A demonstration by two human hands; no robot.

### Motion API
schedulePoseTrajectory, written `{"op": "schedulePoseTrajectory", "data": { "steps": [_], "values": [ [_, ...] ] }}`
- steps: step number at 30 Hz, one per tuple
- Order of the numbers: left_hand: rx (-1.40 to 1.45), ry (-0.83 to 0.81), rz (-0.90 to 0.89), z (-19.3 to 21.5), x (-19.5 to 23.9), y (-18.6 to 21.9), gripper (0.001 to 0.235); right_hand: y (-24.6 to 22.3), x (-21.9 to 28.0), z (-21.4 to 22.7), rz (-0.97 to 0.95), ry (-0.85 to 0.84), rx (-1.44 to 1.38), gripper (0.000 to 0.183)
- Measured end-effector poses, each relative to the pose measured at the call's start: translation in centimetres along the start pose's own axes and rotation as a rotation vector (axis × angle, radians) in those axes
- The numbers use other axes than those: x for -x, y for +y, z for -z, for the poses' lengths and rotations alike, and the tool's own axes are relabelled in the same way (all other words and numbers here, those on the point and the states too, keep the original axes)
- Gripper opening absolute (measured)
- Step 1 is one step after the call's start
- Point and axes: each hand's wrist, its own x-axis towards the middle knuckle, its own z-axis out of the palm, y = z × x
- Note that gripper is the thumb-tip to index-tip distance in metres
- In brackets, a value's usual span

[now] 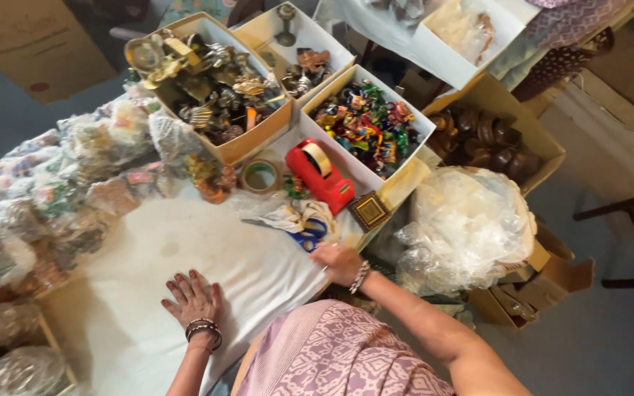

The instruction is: The person wraps small decorative items in bubble wrap and places them into a box. They also wipe a small metal figurine with a white cloth and place it on the table.

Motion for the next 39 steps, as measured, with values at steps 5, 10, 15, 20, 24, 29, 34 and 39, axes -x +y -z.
{"op": "schedulePoseTrajectory", "data": {
  "steps": [5,10,15,20,24,29,34,39],
  "values": [
    [0.011,0.024,-0.031,-1.2,0.2,4.0,0.079,9.1,5.0,7.2,-0.149,0.392,0.029,0.028],
    [0.084,0.025,-0.067,-1.1,0.2,6.7,0.082,16.9,9.1,11.4,-0.707,0.621,0.219,0.014],
    [0.1,0.039,-0.041,-0.2,0.5,7.2,0.083,24.6,14.0,9.7,-0.799,0.601,0.31,0.022],
    [0.077,0.072,-0.037,0.3,0.6,7.6,0.082,28.5,15.2,8.9,-1.034,0.187,0.241,0.037],
    [0.078,0.098,-0.042,0.7,0.7,7.8,0.081,31.3,14.7,10.3,-1.166,-0.043,0.02,0.047],
    [0.08,0.106,-0.042,0.9,0.8,7.9,0.081,25.8,12.6,17.0,-1.098,-0.217,0.026,0.062],
    [0.058,0.082,-0.028,1.3,0.7,8.1,0.081,28.0,15.5,16.9,-1.167,-0.43,0.184,0.055],
    [0.056,0.069,-0.031,1.1,0.6,8.0,0.081,24.2,14.8,21.1,-1.297,-0.004,-0.036,0.023]
  ]
}}
